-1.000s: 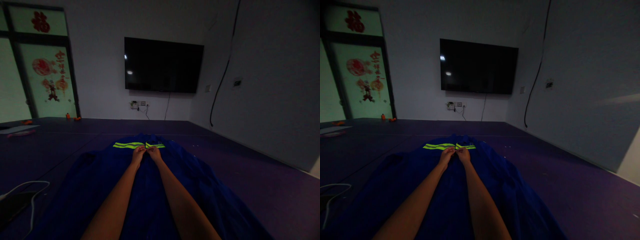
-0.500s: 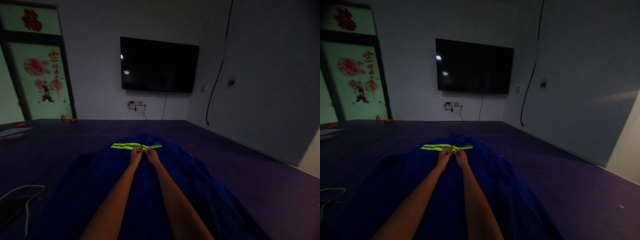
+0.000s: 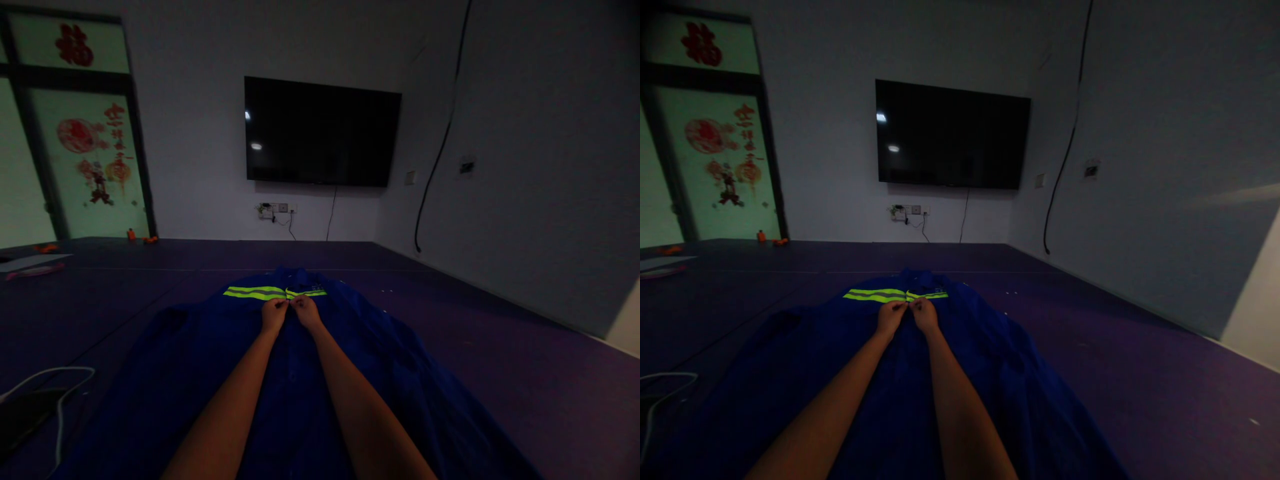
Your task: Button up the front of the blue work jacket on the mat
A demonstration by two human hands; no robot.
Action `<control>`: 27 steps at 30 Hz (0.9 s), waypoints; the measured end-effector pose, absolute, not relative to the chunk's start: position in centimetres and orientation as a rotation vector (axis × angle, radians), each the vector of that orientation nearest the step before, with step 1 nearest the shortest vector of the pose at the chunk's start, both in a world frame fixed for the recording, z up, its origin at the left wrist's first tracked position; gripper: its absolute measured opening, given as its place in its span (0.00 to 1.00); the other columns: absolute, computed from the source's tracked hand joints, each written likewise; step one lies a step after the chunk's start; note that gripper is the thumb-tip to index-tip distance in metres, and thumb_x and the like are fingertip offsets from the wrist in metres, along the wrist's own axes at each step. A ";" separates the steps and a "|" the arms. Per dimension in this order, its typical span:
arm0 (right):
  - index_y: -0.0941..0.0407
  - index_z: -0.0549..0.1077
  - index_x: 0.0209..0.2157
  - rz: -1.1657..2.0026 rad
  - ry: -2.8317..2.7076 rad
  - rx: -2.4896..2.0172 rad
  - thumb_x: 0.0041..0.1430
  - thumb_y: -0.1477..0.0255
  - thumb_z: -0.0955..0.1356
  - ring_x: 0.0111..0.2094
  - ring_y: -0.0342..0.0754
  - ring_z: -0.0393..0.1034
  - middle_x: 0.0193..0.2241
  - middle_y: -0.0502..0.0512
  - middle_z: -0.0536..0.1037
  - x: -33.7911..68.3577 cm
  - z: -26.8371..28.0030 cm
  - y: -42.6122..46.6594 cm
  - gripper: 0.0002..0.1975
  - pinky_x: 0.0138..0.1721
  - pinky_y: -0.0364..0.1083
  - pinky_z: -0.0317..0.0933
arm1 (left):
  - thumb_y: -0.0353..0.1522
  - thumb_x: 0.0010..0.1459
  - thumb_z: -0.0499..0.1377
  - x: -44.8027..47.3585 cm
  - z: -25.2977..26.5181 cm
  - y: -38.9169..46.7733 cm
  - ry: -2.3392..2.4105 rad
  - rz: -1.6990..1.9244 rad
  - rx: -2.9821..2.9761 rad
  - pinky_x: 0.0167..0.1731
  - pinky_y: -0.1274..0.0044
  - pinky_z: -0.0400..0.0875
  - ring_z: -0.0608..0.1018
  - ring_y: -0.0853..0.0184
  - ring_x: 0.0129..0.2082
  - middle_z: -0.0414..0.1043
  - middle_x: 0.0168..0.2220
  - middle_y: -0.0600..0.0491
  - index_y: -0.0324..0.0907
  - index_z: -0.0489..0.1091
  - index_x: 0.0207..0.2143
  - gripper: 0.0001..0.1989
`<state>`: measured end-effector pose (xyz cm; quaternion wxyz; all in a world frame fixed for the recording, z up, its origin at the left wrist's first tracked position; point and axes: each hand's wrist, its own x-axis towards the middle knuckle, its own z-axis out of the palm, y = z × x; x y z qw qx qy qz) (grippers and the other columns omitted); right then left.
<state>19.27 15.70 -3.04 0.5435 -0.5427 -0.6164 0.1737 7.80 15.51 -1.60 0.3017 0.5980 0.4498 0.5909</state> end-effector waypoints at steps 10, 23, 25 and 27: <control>0.57 0.70 0.25 0.405 -1.446 -1.348 0.49 0.68 0.65 0.23 0.43 0.68 0.21 0.50 0.74 19.1 -2.4 15.2 0.07 0.25 0.39 0.58 | 0.29 0.44 0.58 7.9 -1.8 15.7 1.196 1.567 1.590 0.37 0.73 0.67 0.75 0.64 0.31 0.74 0.26 0.50 0.40 0.73 0.21 0.04; 0.57 0.71 0.26 0.381 -1.444 -1.333 0.48 0.69 0.65 0.26 0.44 0.69 0.24 0.51 0.75 19.2 -2.2 15.1 0.06 0.28 0.40 0.60 | 0.29 0.45 0.57 8.0 -1.8 15.6 1.202 1.568 1.582 0.34 0.74 0.67 0.75 0.64 0.30 0.73 0.23 0.51 0.41 0.72 0.20 0.05; 0.57 0.72 0.26 0.390 -1.441 -1.330 0.48 0.70 0.65 0.25 0.44 0.69 0.23 0.51 0.75 19.2 -2.1 15.2 0.06 0.28 0.40 0.60 | 0.29 0.45 0.57 8.0 -1.8 15.6 1.201 1.570 1.583 0.34 0.74 0.67 0.75 0.64 0.30 0.73 0.23 0.51 0.41 0.72 0.20 0.05; 0.57 0.72 0.25 0.403 -1.432 -1.337 0.48 0.69 0.65 0.25 0.44 0.70 0.23 0.51 0.75 19.2 -2.2 15.2 0.06 0.27 0.40 0.60 | 0.29 0.45 0.57 7.9 -1.8 15.6 1.200 1.568 1.587 0.35 0.74 0.67 0.75 0.64 0.31 0.74 0.23 0.51 0.41 0.72 0.20 0.05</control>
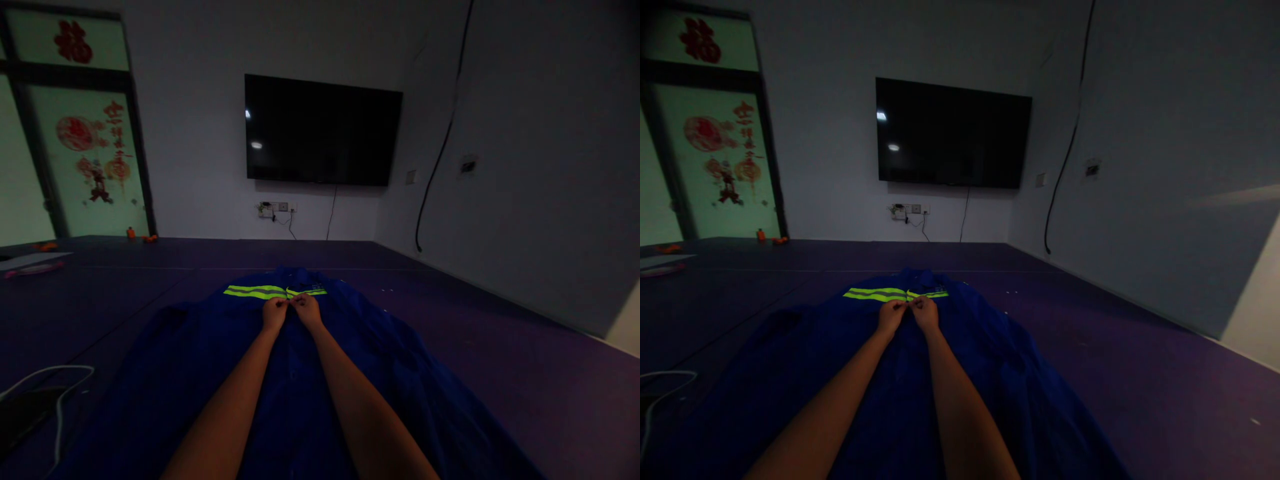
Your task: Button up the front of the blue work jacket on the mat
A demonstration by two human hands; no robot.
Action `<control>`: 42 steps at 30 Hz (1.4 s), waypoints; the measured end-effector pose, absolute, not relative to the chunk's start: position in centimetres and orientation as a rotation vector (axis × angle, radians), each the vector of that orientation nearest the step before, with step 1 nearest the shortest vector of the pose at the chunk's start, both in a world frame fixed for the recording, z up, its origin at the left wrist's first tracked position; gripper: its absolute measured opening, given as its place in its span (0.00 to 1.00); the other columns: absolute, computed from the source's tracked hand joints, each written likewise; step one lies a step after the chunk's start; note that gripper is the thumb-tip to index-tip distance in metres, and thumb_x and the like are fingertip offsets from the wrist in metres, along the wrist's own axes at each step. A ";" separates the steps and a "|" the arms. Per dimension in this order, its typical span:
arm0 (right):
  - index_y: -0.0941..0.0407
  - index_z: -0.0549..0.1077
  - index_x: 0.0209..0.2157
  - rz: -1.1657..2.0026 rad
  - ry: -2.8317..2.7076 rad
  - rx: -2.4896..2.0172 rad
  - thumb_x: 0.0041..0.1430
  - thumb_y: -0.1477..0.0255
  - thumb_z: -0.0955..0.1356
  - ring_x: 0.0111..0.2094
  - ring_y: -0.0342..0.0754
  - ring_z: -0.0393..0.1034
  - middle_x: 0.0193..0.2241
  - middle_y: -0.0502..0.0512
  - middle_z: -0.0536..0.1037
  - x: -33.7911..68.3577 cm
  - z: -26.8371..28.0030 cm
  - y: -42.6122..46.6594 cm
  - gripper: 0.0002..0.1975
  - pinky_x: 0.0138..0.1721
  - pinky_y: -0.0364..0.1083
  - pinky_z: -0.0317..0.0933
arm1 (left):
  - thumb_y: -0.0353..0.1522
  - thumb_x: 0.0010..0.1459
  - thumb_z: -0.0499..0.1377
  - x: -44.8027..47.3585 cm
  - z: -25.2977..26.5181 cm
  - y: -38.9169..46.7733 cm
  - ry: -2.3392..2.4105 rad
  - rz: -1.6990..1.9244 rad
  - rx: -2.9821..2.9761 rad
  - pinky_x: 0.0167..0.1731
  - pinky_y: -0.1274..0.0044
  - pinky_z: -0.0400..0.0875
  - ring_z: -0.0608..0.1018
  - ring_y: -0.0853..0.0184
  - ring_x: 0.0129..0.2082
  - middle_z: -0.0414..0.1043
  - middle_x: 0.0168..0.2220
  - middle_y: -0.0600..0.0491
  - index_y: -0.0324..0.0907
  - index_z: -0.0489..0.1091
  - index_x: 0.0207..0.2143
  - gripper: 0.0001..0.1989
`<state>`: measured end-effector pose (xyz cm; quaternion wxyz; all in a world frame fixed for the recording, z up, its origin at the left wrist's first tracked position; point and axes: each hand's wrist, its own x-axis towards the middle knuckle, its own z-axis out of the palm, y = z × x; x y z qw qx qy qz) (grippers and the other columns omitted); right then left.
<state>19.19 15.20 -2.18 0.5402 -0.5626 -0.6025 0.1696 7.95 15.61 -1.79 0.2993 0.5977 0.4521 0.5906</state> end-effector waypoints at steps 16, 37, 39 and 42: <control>0.57 0.72 0.25 0.420 -1.421 -1.346 0.48 0.70 0.65 0.24 0.43 0.69 0.22 0.51 0.75 19.2 -2.4 15.4 0.06 0.25 0.39 0.59 | 0.28 0.47 0.56 7.9 -1.9 15.7 1.256 1.541 1.662 0.34 0.75 0.68 0.75 0.66 0.30 0.74 0.26 0.51 0.39 0.73 0.23 0.06; 0.56 0.72 0.24 0.369 -1.423 -1.352 0.48 0.71 0.66 0.26 0.44 0.70 0.21 0.50 0.75 19.2 -2.5 15.5 0.05 0.28 0.39 0.60 | 0.28 0.48 0.56 7.9 -1.9 15.8 1.271 1.560 1.717 0.33 0.75 0.69 0.75 0.67 0.29 0.75 0.26 0.52 0.39 0.73 0.23 0.07; 0.57 0.72 0.24 0.372 -1.425 -1.353 0.48 0.71 0.66 0.26 0.44 0.70 0.21 0.51 0.75 19.2 -2.4 15.5 0.05 0.28 0.39 0.60 | 0.29 0.48 0.56 7.9 -2.0 15.9 1.270 1.560 1.722 0.34 0.75 0.69 0.75 0.67 0.29 0.75 0.25 0.52 0.39 0.73 0.23 0.07; 0.57 0.72 0.24 0.373 -1.422 -1.354 0.48 0.71 0.66 0.26 0.44 0.70 0.22 0.51 0.75 19.1 -2.4 15.4 0.05 0.28 0.39 0.60 | 0.29 0.48 0.56 7.9 -2.0 16.0 1.272 1.561 1.726 0.34 0.75 0.69 0.75 0.67 0.29 0.74 0.25 0.51 0.39 0.73 0.23 0.07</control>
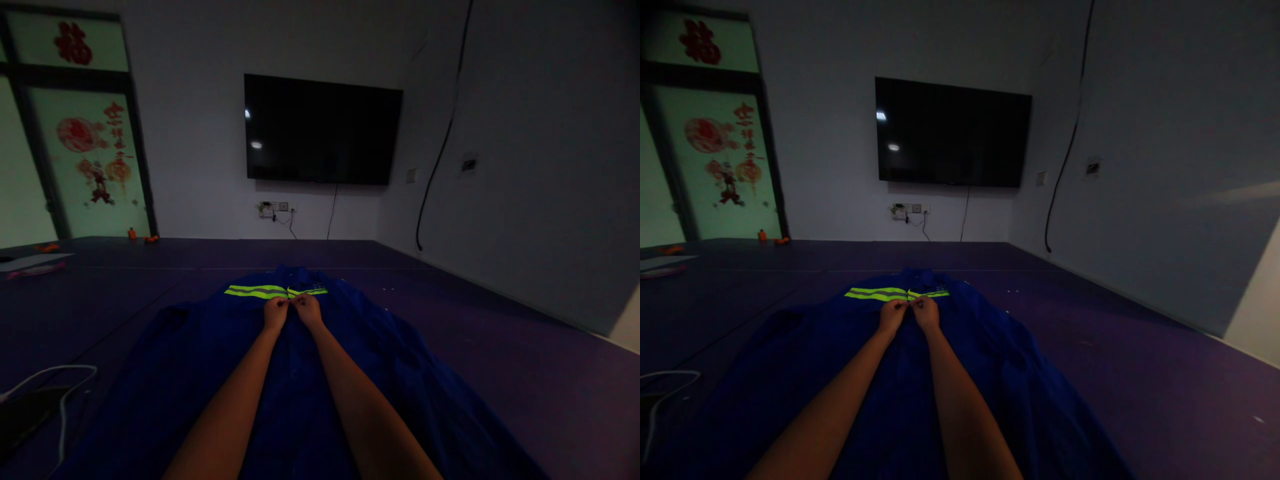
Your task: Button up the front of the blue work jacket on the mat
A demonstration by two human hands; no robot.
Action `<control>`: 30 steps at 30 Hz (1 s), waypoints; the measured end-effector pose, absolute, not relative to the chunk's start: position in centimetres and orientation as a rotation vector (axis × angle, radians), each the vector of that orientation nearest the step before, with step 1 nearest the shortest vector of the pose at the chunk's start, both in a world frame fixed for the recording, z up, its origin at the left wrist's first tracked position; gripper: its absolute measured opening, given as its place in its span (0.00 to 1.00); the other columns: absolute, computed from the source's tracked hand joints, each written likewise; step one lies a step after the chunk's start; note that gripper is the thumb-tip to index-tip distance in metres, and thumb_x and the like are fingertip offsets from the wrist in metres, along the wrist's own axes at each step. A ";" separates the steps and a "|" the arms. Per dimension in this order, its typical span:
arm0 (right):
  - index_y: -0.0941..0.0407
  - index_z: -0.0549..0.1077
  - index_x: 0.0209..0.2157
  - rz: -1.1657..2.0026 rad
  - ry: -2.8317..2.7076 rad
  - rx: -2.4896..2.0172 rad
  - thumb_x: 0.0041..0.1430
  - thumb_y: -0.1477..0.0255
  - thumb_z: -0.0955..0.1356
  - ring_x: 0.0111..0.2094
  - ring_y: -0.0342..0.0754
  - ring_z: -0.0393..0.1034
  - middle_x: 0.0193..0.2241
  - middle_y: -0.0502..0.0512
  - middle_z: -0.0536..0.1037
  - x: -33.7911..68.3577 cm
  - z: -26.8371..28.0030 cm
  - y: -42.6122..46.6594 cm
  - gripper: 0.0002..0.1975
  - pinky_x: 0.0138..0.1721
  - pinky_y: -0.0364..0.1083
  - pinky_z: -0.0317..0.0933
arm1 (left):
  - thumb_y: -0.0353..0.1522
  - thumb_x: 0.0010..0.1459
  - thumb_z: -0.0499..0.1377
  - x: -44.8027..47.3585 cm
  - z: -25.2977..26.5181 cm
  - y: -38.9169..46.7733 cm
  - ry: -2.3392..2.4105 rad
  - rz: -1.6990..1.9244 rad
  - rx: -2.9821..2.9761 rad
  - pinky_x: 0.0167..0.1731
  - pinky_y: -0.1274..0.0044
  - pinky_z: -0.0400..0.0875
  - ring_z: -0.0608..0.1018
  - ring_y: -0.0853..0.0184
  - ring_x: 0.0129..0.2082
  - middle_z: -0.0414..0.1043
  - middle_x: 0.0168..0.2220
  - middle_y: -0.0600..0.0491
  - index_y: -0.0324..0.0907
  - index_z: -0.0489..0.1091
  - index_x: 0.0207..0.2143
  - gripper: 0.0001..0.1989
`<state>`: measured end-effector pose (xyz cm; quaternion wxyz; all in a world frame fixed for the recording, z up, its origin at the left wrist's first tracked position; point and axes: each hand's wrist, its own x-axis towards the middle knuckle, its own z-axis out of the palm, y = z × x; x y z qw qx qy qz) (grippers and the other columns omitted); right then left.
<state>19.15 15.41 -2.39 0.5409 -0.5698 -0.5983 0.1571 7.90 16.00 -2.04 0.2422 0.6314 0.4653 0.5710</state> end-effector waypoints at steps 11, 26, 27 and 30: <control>0.57 0.72 0.25 0.362 -1.435 -1.349 0.49 0.71 0.65 0.25 0.43 0.69 0.23 0.51 0.76 19.1 -2.5 15.4 0.05 0.26 0.39 0.59 | 0.27 0.48 0.55 8.0 -2.0 16.1 1.283 1.562 1.724 0.35 0.75 0.69 0.76 0.67 0.30 0.75 0.26 0.51 0.39 0.74 0.23 0.07; 0.57 0.71 0.24 0.353 -1.421 -1.373 0.50 0.72 0.65 0.26 0.43 0.70 0.23 0.50 0.76 19.1 -2.1 15.0 0.05 0.26 0.39 0.61 | 0.28 0.48 0.56 7.9 -1.7 15.6 1.288 1.558 1.701 0.33 0.76 0.69 0.76 0.67 0.29 0.75 0.25 0.52 0.39 0.73 0.23 0.07; 0.56 0.71 0.24 0.354 -1.422 -1.379 0.50 0.72 0.65 0.26 0.43 0.70 0.23 0.50 0.76 19.1 -2.1 15.0 0.05 0.26 0.39 0.61 | 0.28 0.47 0.56 7.9 -1.6 15.6 1.288 1.560 1.698 0.33 0.76 0.69 0.76 0.67 0.29 0.75 0.25 0.52 0.39 0.73 0.23 0.07; 0.57 0.71 0.25 0.353 -1.420 -1.384 0.50 0.72 0.65 0.26 0.43 0.70 0.23 0.51 0.76 19.0 -2.1 14.9 0.05 0.26 0.39 0.60 | 0.28 0.47 0.56 7.9 -1.6 15.5 1.288 1.562 1.693 0.33 0.76 0.69 0.75 0.67 0.29 0.75 0.26 0.51 0.39 0.73 0.23 0.07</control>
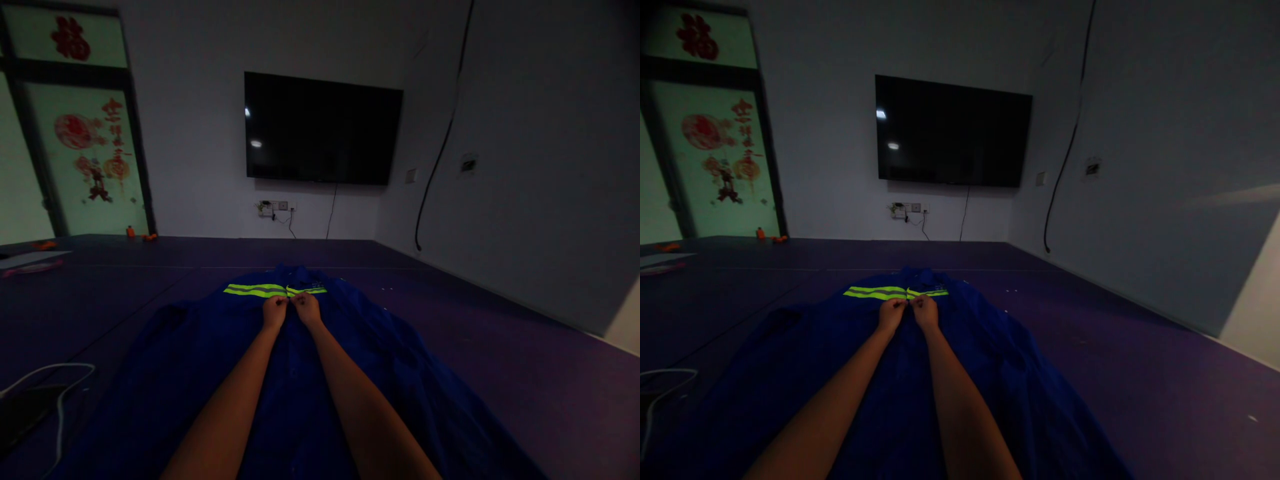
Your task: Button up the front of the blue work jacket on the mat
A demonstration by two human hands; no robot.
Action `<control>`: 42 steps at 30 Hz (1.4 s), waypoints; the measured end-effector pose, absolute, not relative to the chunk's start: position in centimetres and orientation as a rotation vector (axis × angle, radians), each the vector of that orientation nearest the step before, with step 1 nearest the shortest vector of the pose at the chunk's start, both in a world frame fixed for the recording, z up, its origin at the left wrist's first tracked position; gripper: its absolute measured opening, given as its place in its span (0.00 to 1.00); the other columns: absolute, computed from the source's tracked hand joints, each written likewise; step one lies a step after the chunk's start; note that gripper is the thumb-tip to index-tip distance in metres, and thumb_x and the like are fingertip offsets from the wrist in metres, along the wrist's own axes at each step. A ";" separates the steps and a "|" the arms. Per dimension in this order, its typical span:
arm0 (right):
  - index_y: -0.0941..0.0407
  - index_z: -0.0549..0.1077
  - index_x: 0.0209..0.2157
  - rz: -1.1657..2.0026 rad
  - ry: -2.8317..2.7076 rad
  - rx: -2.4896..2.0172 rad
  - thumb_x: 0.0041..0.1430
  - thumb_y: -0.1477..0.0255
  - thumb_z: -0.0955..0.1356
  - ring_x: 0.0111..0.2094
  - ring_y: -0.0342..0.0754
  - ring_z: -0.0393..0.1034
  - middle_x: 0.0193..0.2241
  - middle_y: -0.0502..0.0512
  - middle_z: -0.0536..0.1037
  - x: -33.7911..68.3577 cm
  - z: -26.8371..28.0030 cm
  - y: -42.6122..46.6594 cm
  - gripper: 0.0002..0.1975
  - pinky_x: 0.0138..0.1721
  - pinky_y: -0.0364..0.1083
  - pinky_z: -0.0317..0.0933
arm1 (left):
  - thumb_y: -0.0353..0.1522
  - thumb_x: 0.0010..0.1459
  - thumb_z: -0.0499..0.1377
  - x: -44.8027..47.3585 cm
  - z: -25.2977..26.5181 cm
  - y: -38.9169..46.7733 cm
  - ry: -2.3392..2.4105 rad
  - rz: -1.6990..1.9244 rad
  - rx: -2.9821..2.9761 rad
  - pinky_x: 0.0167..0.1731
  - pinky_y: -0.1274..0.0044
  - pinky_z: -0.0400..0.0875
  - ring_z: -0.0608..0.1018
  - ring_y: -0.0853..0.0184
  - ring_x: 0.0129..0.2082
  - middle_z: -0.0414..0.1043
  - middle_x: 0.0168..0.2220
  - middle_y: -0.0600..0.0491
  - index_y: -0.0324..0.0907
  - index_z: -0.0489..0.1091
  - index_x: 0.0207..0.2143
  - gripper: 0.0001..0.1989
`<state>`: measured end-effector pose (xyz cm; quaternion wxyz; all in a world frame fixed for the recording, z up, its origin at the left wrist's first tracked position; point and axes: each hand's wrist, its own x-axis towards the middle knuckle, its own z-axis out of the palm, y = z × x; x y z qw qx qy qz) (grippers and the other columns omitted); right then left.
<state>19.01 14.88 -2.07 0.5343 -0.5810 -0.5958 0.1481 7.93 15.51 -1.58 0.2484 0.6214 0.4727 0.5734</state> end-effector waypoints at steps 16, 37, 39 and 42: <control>0.57 0.71 0.25 0.301 -1.399 -1.416 0.51 0.72 0.64 0.26 0.44 0.70 0.24 0.52 0.76 19.1 -2.1 15.0 0.05 0.27 0.39 0.61 | 0.29 0.48 0.55 7.9 -1.8 15.6 1.289 1.592 1.677 0.32 0.76 0.69 0.75 0.67 0.28 0.74 0.23 0.52 0.40 0.73 0.23 0.07; 0.57 0.72 0.24 0.327 -1.411 -1.403 0.48 0.72 0.66 0.26 0.44 0.71 0.21 0.51 0.75 19.2 -1.9 14.8 0.04 0.27 0.39 0.61 | 0.30 0.48 0.56 8.0 -1.6 15.6 1.300 1.528 1.713 0.30 0.78 0.67 0.75 0.68 0.28 0.74 0.24 0.52 0.39 0.73 0.22 0.08; 0.56 0.72 0.24 0.323 -1.415 -1.404 0.48 0.72 0.66 0.26 0.44 0.71 0.21 0.50 0.75 19.2 -1.9 14.7 0.04 0.27 0.39 0.61 | 0.30 0.49 0.56 8.1 -1.6 15.7 1.298 1.525 1.713 0.30 0.78 0.68 0.75 0.67 0.28 0.74 0.25 0.52 0.39 0.73 0.23 0.07; 0.56 0.72 0.25 0.327 -1.414 -1.400 0.48 0.72 0.65 0.26 0.44 0.70 0.22 0.50 0.75 19.1 -1.9 14.7 0.04 0.27 0.39 0.61 | 0.30 0.48 0.56 8.1 -1.7 15.7 1.295 1.524 1.710 0.31 0.77 0.68 0.75 0.67 0.29 0.74 0.25 0.51 0.39 0.73 0.23 0.07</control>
